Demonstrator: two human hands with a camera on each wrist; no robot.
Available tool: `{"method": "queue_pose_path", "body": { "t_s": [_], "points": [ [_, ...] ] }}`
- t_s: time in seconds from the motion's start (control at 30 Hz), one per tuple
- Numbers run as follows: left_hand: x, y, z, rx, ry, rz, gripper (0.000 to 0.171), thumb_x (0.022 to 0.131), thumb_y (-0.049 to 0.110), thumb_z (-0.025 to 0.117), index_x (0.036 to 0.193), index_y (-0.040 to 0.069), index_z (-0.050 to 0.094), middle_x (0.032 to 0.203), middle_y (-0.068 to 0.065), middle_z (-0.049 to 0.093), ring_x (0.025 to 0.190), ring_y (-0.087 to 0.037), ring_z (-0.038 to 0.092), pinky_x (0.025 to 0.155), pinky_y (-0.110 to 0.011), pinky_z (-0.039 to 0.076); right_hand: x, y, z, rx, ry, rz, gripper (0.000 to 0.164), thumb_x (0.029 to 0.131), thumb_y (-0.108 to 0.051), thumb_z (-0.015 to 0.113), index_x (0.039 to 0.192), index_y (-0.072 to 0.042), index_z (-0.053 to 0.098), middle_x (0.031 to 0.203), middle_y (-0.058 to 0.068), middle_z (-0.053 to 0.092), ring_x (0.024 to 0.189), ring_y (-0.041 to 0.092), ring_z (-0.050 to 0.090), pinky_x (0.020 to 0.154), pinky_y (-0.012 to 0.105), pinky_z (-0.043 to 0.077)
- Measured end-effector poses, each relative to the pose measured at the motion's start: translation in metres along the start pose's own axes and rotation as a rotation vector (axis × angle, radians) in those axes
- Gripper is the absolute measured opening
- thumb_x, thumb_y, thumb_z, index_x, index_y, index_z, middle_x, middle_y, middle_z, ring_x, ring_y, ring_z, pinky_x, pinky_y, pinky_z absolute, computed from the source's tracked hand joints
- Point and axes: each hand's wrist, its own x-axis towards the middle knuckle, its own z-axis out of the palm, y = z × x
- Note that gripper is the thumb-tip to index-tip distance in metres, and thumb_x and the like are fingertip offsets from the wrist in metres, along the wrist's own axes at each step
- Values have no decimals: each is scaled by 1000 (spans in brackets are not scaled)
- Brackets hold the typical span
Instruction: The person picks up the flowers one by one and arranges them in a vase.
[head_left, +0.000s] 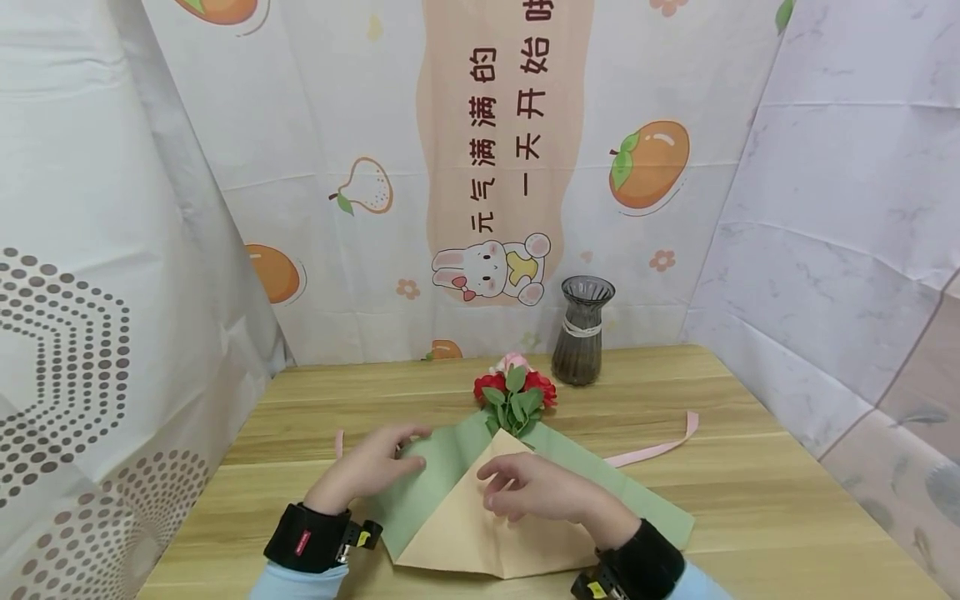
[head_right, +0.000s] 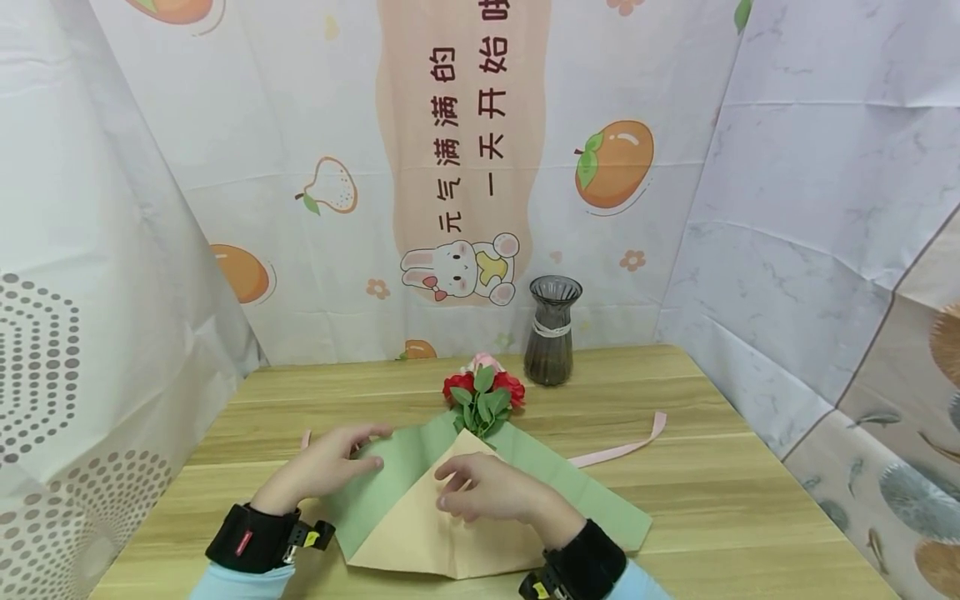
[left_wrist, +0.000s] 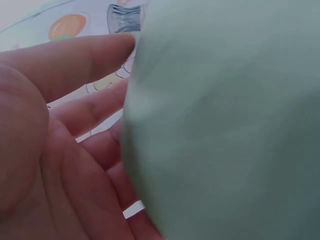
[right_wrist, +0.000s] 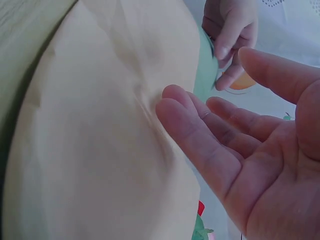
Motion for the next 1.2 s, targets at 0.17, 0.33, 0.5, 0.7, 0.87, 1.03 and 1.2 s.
{"method": "queue_pose_path", "body": {
  "t_s": [0.17,0.33,0.5,0.7,0.87,1.03,1.2],
  "points": [
    [-9,-5,-2,103,-14,-72,39,92,22,76,130,21,69,120,6,69,110,-23,61,99,-73,-15,4,2,6,6,-21,16,38,96,-16,69,130,-1,61,101,7,68,87,30,69,72,42,59],
    [-15,-12,-4,115,-71,-61,36,89,17,79,124,16,71,105,6,69,97,-19,60,98,-70,-26,9,3,13,0,-54,19,37,97,-17,69,130,-1,62,100,5,69,87,28,69,73,41,59],
    [-18,-21,-4,107,-123,-25,32,85,10,79,116,7,72,91,3,65,80,-18,56,100,-70,-21,14,3,18,-14,-99,20,36,98,-17,69,129,0,62,100,4,69,87,25,69,72,38,59],
    [-20,-27,-2,112,-144,-54,23,83,4,79,105,4,73,89,-3,65,77,-19,56,100,-65,21,17,1,22,-49,-113,28,38,96,-18,69,129,1,63,99,2,70,86,22,70,70,37,59],
    [-20,-31,0,123,-159,-75,22,82,6,81,104,6,75,92,-3,66,79,-18,57,92,-57,39,16,-1,22,-57,-111,29,39,96,-18,70,129,2,62,98,2,69,86,22,69,70,37,59],
    [-19,-31,0,136,-148,-106,22,82,9,83,102,8,76,90,0,67,79,-18,58,106,-66,3,13,-3,20,-68,-107,16,39,97,-18,69,130,1,62,99,1,69,84,23,70,70,35,58],
    [-20,-25,-2,147,-128,-109,16,87,13,79,102,9,77,85,3,65,74,-17,57,105,-68,-5,10,-7,15,-70,-87,-7,41,98,-18,68,133,2,60,101,2,69,84,26,71,71,35,58]
  ]
}}
